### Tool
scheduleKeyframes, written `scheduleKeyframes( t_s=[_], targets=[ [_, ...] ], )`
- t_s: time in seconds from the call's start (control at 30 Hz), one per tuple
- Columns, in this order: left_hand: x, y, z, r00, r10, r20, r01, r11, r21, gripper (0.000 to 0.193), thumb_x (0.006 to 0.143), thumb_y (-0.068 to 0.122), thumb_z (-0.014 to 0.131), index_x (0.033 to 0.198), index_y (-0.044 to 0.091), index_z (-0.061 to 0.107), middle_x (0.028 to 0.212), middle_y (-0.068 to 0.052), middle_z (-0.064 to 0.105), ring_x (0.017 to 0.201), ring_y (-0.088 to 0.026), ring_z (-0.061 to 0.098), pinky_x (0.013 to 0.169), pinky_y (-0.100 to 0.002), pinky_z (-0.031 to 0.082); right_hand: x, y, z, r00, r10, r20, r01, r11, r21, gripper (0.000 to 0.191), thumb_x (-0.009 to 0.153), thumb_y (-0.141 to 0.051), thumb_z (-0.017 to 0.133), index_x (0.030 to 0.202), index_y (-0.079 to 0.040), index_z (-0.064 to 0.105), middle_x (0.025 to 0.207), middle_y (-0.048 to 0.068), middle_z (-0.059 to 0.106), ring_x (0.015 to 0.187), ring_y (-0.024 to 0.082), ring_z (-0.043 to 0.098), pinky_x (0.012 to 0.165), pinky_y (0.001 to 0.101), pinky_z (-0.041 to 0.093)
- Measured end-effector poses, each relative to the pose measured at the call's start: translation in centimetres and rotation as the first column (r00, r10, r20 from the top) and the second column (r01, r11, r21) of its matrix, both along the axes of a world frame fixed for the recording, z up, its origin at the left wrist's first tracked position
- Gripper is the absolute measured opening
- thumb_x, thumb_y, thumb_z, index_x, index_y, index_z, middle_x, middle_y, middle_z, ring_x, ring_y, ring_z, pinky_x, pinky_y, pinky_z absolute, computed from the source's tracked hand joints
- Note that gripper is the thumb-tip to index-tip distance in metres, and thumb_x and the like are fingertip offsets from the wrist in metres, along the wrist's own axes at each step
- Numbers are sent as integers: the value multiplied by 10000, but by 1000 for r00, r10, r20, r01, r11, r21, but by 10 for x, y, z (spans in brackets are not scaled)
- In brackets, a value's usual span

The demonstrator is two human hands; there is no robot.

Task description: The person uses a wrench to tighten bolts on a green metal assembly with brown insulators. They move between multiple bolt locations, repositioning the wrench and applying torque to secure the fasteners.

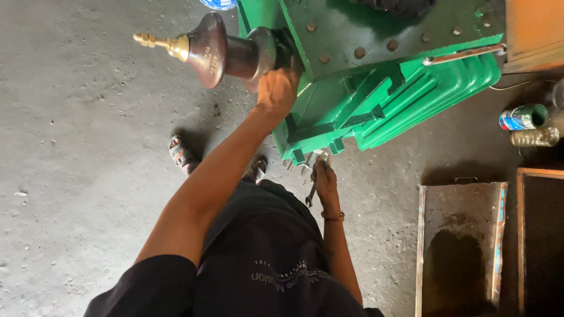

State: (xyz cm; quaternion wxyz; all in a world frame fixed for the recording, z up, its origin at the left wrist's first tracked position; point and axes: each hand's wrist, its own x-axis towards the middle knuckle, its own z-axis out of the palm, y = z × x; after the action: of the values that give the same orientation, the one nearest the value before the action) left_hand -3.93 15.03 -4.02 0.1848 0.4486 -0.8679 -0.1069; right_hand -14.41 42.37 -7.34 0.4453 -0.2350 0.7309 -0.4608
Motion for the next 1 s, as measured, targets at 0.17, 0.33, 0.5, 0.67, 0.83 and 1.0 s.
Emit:
scheduleKeyframes(
  t_s=[0.17, 0.33, 0.5, 0.67, 0.83, 1.0],
  targets=[
    [-8, -11, -10, 998, 15, -65, -7, 993, 117, 330, 974, 123, 544, 1272, 48, 662, 912, -167, 711, 811, -362, 718, 656, -490, 555, -4, 10, -7, 1000, 28, -12, -29, 998, -62, 460, 1126, -374, 482, 769, -85, 481, 681, -34, 379, 615, 85, 349, 572, 275, 324],
    [-14, -30, 7, 994, 49, -95, -32, 984, 177, 163, 911, 138, 607, 1020, 114, 725, 965, -145, 719, 898, -354, 723, 733, -489, 560, -6, 8, -4, 999, 31, -27, -32, 999, -26, 441, 1103, -380, 462, 770, -94, 507, 675, -29, 412, 614, 88, 373, 574, 280, 346],
    [-12, -41, 21, 998, 19, 63, -33, 973, 229, 141, 904, 127, 618, 995, 126, 725, 1046, -151, 705, 975, -344, 711, 757, -471, 567, -4, 7, 0, 996, 47, -75, -48, 999, -13, 467, 1117, -399, 461, 770, -89, 501, 693, -29, 419, 644, 83, 391, 607, 279, 375],
    [-17, -35, 8, 996, 34, -83, -53, 972, -229, 114, 887, 218, 672, 956, 135, 709, 897, -99, 669, 805, -287, 661, 640, -461, 490, -4, 2, -7, 999, 32, 31, -31, 999, -24, 397, 1080, -380, 481, 808, -98, 541, 698, -34, 423, 633, 90, 394, 601, 291, 374],
    [-26, -31, -2, 998, 47, 53, -40, 992, -123, 120, 852, 174, 634, 963, 177, 680, 913, -51, 653, 818, -246, 640, 648, -431, 475, -3, -2, -8, 997, 75, -3, -74, 994, 79, 449, 1105, -383, 452, 756, -105, 495, 646, -43, 402, 602, 83, 383, 568, 285, 343],
    [-7, -28, 14, 998, -7, 69, 13, 996, -83, 219, 884, 164, 601, 1082, 107, 675, 893, -55, 694, 774, -241, 672, 597, -424, 494, 5, 0, 0, 992, 123, 22, -124, 991, 48, 451, 1116, -377, 445, 746, -118, 454, 647, -55, 338, 589, 76, 303, 531, 288, 261]
  ],
)
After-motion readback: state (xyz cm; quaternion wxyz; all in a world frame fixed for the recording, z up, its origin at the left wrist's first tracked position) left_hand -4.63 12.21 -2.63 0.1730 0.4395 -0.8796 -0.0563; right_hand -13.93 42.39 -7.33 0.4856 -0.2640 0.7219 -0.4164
